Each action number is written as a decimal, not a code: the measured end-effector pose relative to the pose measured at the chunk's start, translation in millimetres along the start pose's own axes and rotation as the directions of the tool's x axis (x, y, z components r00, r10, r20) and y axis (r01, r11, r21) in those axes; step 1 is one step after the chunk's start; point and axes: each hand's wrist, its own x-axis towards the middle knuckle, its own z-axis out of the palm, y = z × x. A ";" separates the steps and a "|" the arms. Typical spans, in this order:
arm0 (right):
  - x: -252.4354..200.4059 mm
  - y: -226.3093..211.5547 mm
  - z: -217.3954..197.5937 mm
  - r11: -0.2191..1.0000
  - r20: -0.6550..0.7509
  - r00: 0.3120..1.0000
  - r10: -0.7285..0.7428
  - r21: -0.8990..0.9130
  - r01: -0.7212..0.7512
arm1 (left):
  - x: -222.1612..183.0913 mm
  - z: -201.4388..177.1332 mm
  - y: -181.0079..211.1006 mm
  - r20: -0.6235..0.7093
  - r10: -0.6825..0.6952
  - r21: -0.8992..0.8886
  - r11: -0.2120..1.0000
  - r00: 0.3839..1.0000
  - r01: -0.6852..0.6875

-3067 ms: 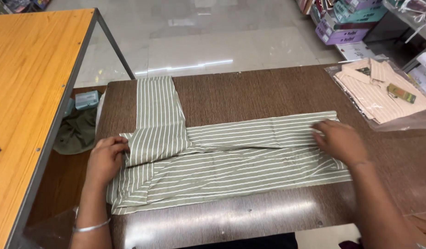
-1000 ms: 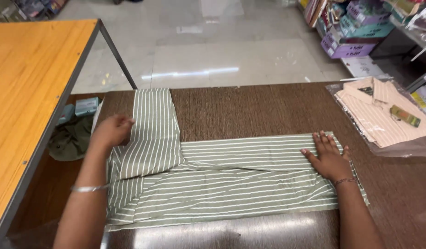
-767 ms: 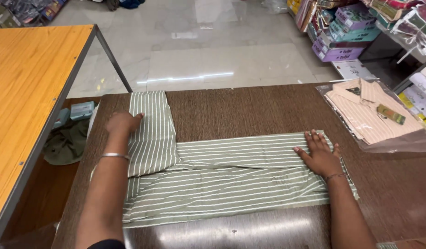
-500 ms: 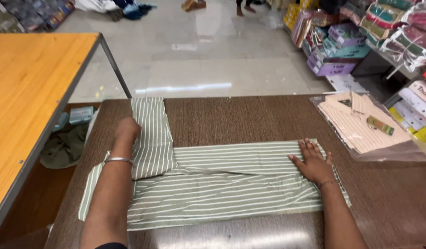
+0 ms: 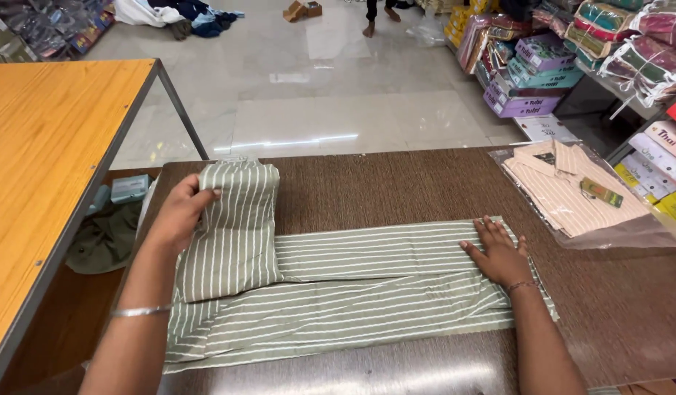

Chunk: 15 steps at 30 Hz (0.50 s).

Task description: The person lays a striped button-up shirt face down on a table, folds the sleeves inward, folds the sides and then the body over into a compact rectangle, smooths the fabric with both hands, flips the folded shirt over, and arranges the price tag on the collar before setting it aside.

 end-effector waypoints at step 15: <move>-33.9 -55.1 -35.7 0.957 -0.367 0.889 -0.273 -0.202 0.211 | -237.7 40.7 -39.4 0.615 0.207 0.358 0.786 0.761 -0.504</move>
